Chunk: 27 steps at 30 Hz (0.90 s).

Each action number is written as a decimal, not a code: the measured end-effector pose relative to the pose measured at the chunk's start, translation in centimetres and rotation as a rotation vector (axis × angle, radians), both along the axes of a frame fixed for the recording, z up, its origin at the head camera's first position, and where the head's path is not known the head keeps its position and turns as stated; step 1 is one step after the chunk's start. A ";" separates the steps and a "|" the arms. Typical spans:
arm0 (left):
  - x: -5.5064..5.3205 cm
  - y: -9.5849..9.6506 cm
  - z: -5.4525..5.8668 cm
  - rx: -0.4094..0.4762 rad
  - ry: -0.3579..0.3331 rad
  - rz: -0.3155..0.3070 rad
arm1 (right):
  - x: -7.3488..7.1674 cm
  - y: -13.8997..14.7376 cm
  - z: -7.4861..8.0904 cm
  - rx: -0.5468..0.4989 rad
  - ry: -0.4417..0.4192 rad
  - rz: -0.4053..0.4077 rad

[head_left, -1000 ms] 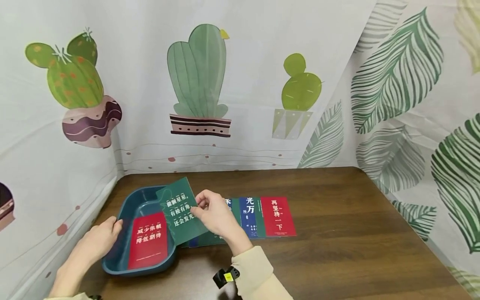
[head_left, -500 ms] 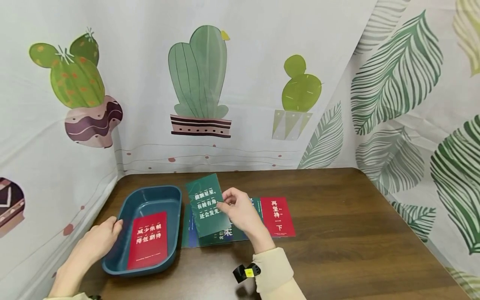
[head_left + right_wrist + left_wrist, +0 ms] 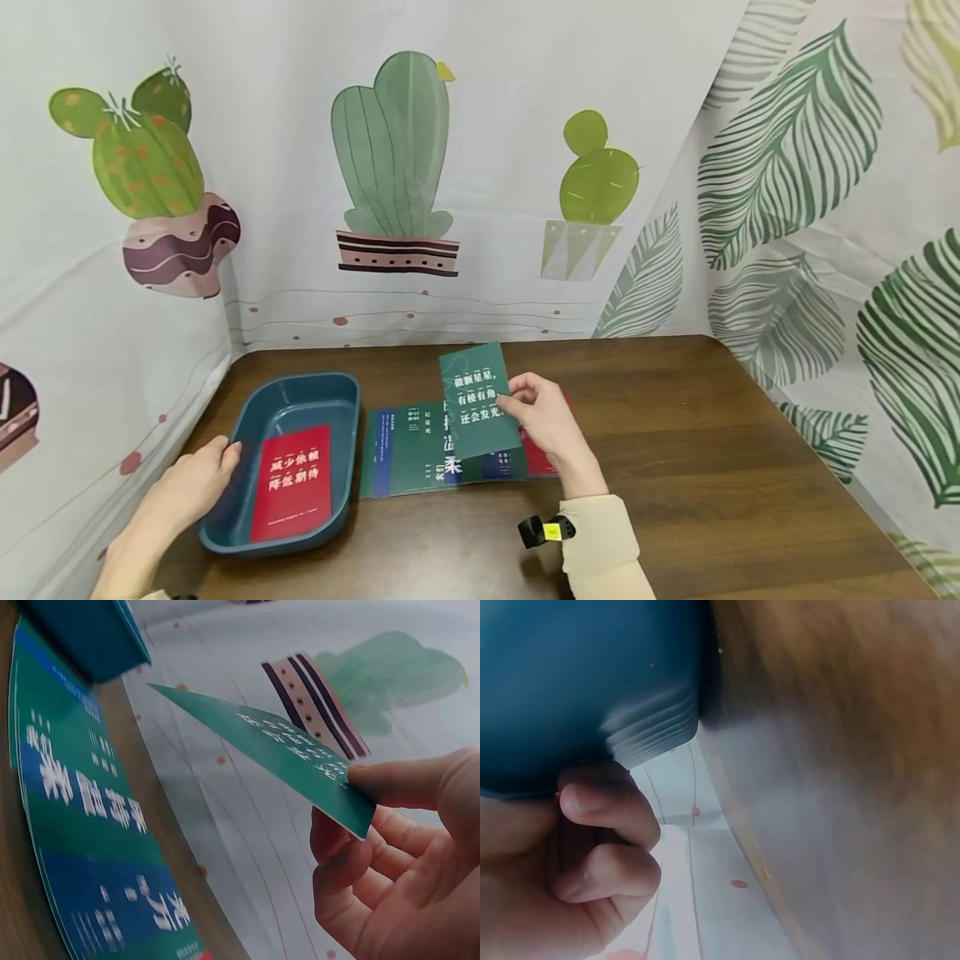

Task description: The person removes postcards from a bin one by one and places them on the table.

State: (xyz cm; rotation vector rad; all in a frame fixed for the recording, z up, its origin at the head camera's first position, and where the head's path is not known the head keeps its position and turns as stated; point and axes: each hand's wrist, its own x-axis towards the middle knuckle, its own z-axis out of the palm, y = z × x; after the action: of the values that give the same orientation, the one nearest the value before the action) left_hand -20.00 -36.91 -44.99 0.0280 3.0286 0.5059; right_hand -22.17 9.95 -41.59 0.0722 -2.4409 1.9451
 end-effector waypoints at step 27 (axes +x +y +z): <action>0.0 -0.1 0.0 0.004 -0.026 0.021 | -0.3 11.0 -4.3 0.120 -0.168 -0.160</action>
State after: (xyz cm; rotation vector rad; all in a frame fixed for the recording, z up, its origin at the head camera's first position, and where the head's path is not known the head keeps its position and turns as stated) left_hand -20.01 -36.97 -44.96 -0.0105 3.0052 0.5094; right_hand -22.49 20.99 -45.93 -0.2878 -2.5729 1.8056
